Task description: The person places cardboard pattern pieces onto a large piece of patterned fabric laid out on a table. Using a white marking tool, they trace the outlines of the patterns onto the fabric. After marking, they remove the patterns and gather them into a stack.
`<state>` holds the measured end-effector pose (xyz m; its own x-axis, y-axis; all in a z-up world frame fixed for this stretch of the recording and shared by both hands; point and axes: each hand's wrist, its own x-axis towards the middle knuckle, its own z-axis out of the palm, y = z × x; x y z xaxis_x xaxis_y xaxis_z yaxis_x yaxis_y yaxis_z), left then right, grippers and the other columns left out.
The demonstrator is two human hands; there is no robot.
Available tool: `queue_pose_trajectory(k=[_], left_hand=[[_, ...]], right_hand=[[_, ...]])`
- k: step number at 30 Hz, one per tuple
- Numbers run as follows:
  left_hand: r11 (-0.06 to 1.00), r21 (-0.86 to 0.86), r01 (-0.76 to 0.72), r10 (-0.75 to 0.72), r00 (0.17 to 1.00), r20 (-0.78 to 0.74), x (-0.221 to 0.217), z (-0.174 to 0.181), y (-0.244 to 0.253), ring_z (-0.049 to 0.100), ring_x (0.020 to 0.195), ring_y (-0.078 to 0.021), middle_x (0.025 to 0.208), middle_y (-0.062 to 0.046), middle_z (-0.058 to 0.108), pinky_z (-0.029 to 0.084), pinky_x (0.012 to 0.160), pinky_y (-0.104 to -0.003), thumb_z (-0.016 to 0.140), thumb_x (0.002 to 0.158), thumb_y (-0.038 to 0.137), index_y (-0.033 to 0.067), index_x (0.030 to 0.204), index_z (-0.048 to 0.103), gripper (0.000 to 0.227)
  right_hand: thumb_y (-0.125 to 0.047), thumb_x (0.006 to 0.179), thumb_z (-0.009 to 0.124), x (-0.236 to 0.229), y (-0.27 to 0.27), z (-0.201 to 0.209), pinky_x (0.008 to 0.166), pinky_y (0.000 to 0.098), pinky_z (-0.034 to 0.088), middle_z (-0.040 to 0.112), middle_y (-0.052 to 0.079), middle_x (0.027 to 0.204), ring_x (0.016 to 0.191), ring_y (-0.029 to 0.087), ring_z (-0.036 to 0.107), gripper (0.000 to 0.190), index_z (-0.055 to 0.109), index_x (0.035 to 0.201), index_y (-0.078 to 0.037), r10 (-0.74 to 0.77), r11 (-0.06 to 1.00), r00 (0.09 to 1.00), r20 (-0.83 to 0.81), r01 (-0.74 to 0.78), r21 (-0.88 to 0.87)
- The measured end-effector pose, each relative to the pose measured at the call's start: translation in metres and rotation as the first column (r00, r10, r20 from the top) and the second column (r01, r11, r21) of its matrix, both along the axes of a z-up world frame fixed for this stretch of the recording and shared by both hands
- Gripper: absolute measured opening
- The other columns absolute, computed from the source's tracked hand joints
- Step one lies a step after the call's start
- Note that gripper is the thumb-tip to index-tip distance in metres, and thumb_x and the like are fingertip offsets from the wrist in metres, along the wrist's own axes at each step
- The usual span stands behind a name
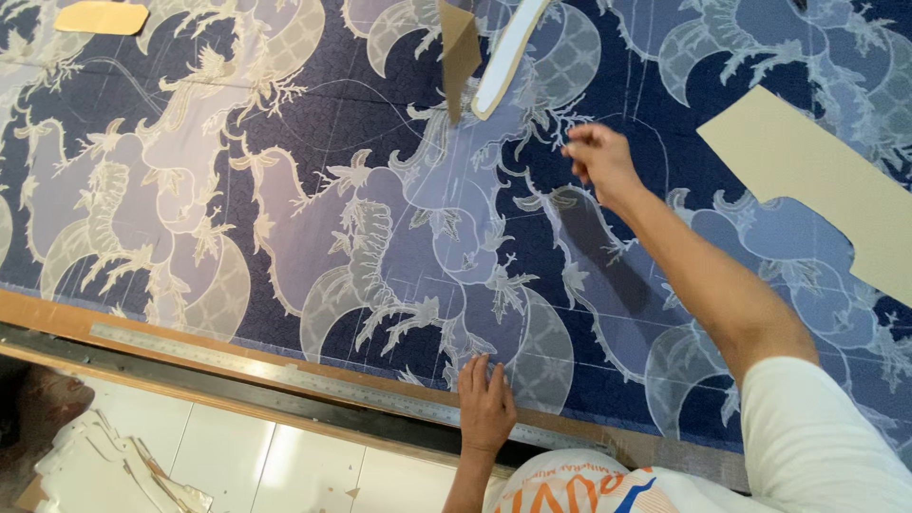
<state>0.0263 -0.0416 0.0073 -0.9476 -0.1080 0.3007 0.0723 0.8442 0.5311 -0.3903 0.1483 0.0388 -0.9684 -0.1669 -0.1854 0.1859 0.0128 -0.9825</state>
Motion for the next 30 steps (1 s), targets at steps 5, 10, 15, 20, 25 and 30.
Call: queue_pose_trajectory(k=[5, 10, 15, 20, 25, 30], left_hand=[[1.000, -0.007, 0.011, -0.011, 1.000, 0.016, -0.001, -0.002, 0.003, 0.051, 0.127, -0.0461, 0.133, -0.025, 0.058, 0.042, 0.106, -0.055, 0.063, 0.087, 0.005, -0.0016, 0.114, 0.067, 0.028], [0.993, -0.121, 0.011, -0.017, 0.999, -0.046, -0.002, -0.004, 0.010, 0.054, 0.123, -0.0448, 0.129, -0.024, 0.061, 0.042, 0.106, -0.056, 0.065, 0.088, 0.008, 0.0006, 0.112, 0.068, 0.025], [0.971, -0.237, 0.028, -0.047, 0.996, -0.077, 0.000, -0.009, 0.016, 0.056, 0.122, -0.0431, 0.129, -0.022, 0.063, 0.044, 0.106, -0.053, 0.064, 0.091, 0.009, 0.0016, 0.111, 0.069, 0.022], [0.944, -0.331, 0.012, -0.048, 0.994, -0.101, -0.001, -0.016, 0.022, 0.058, 0.122, -0.0418, 0.129, -0.021, 0.064, 0.045, 0.106, -0.053, 0.064, 0.095, 0.008, 0.0005, 0.116, 0.068, 0.022], [0.917, -0.392, -0.078, 0.022, 0.989, -0.146, 0.004, -0.010, 0.083, 0.056, 0.125, -0.0431, 0.133, -0.023, 0.061, 0.044, 0.107, -0.054, 0.067, 0.097, 0.008, 0.0010, 0.121, 0.069, 0.025], [0.981, -0.173, 0.087, -0.110, 0.986, -0.123, -0.002, -0.009, 0.219, 0.054, 0.130, -0.0425, 0.136, -0.023, 0.059, 0.041, 0.112, -0.053, 0.068, 0.093, 0.008, -0.0012, 0.119, 0.066, 0.028]], right_hand=[[-0.005, 0.094, 0.068, 0.107, 0.158, -0.053, 0.048, 0.0246, 0.042, 0.072, 0.004, 0.091, 0.061, 0.009, 0.057, 0.018, 0.068, 0.112, -0.004, -0.225, 0.964, 0.973, 0.039, 0.217, 0.156], [-0.007, 0.094, 0.074, 0.199, 0.349, -0.085, 0.060, 0.0256, 0.047, 0.070, 0.006, 0.094, 0.072, 0.009, 0.059, 0.017, 0.073, 0.111, -0.002, -0.515, 0.758, 0.844, -0.147, 0.529, 0.381], [-0.012, 0.084, 0.084, 0.249, 0.481, -0.097, 0.071, 0.0322, 0.053, 0.074, 0.009, 0.094, 0.081, 0.016, 0.067, 0.027, 0.072, 0.105, 0.000, -0.664, 0.463, 0.690, -0.289, 0.682, 0.566], [-0.027, 0.082, 0.089, 0.251, 0.546, -0.102, 0.081, 0.0421, 0.055, 0.073, 0.020, 0.103, 0.093, 0.030, 0.072, 0.046, 0.069, 0.113, 0.001, -0.662, 0.362, 0.709, -0.241, 0.585, 0.726], [-0.038, 0.073, 0.097, 0.215, 0.563, -0.092, 0.093, 0.0491, 0.052, 0.054, 0.032, 0.129, 0.112, 0.046, 0.060, 0.080, 0.055, 0.126, 0.004, -0.630, 0.286, 0.746, -0.216, 0.481, 0.829], [-0.029, 0.069, 0.093, 0.191, 0.544, -0.074, 0.097, 0.0475, 0.052, 0.044, 0.038, 0.135, 0.114, 0.049, 0.060, 0.092, 0.040, 0.137, 0.003, -0.686, 0.343, 0.721, -0.101, 0.443, 0.829]])
